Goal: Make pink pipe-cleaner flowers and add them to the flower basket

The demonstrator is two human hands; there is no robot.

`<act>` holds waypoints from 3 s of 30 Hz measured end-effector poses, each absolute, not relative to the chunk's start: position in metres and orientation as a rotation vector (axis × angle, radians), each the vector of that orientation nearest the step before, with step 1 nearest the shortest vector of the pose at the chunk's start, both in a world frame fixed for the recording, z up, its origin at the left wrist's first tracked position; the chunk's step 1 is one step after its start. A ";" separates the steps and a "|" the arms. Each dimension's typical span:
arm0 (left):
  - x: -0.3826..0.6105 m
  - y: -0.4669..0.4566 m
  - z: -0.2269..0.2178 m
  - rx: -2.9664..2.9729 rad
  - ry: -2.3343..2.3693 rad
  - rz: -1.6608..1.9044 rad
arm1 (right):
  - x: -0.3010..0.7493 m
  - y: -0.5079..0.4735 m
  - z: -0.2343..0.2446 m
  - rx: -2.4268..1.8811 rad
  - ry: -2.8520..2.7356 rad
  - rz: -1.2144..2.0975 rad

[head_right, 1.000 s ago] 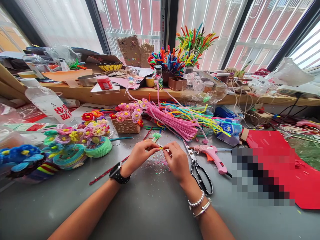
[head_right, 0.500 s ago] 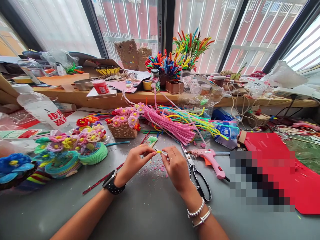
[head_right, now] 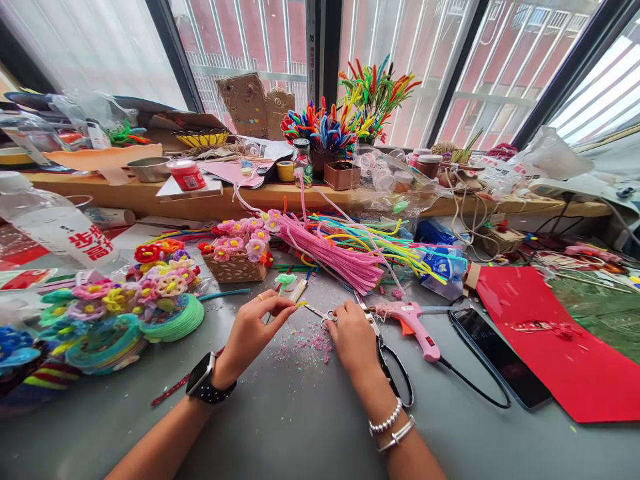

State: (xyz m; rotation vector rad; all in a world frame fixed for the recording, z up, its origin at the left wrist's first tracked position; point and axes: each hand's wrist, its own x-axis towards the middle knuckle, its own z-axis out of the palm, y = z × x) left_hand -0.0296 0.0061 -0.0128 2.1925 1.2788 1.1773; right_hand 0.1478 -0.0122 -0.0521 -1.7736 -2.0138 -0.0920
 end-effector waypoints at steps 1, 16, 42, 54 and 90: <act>-0.030 0.006 -0.013 2.191 1.288 1.171 | 0.146 -0.011 -0.053 -1.783 -2.017 -0.093; -0.031 0.005 -0.008 2.037 1.218 1.315 | 0.135 -0.010 -0.049 -2.024 -2.025 -0.010; -0.032 0.001 -0.004 2.085 1.153 1.499 | 0.139 -0.013 -0.031 -1.424 -1.478 0.683; -0.030 -0.002 -0.012 2.452 1.227 1.762 | 0.132 -0.027 -0.026 -1.256 -1.409 0.911; -0.033 -0.002 -0.013 2.508 1.304 1.862 | 0.124 -0.039 -0.025 -1.440 -1.912 0.174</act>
